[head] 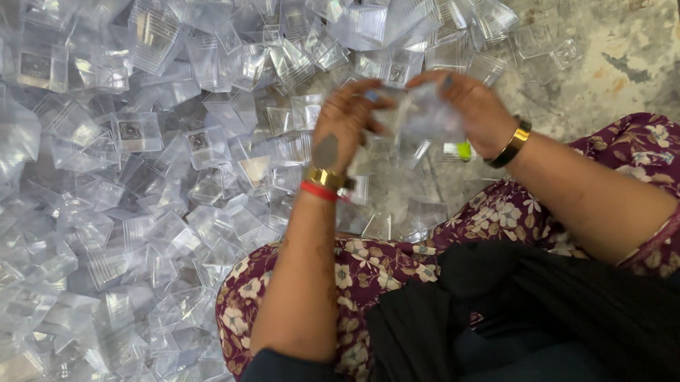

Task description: The person sits on the floor of a workshop surrounded by a large pile of small clear plastic cups and nests them one by one into stacks by hand, adding each cup to the stack held in the other hand and setting completed stacks aside. Other workers on the floor perform the same cup-stacking work nearby.

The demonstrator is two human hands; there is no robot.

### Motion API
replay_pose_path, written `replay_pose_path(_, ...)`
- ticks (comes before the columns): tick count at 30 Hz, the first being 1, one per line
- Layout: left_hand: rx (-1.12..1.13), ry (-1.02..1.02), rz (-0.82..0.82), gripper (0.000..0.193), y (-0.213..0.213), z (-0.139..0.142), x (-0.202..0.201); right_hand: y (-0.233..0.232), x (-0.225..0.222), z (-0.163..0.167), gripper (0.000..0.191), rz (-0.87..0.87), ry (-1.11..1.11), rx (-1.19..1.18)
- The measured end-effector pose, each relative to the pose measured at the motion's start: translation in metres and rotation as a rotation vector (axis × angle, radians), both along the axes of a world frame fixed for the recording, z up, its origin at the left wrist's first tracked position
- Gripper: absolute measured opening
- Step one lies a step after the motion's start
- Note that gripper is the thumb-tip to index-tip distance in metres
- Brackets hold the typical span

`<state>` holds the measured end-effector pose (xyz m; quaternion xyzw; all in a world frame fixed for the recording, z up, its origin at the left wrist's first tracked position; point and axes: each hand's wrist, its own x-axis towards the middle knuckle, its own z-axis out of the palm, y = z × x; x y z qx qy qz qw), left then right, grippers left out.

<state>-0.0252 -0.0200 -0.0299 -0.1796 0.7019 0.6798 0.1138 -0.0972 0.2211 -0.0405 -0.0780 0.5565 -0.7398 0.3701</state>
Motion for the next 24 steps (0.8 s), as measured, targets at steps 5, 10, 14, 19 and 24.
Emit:
replay_pose_path(5,-0.970,-0.253,-0.210,0.039,-0.008,-0.047,-0.001,0.012,-0.019,0.013,0.070,0.022,-0.491,-0.526)
replay_pose_path(10,-0.939,-0.247,-0.277,0.021,0.010,-0.066,0.001,0.010,-0.017,0.025,0.063,0.079,-0.622,-0.531)
replay_pose_path(14,-0.539,-0.084,-0.013,0.018,-0.003,-0.040,-0.002,0.007,-0.016,0.028,0.047,0.049,-0.271,0.197)
replay_pose_path(19,-0.238,0.105,-0.177,0.031,0.021,-0.007,-0.003,-0.002,-0.002,0.009,0.050,0.195,0.122,0.331)
replay_pose_path(24,-0.060,0.081,-0.124,0.019,0.033,-0.004,0.004,-0.002,-0.001,-0.003,0.039,0.161,0.218,0.241)
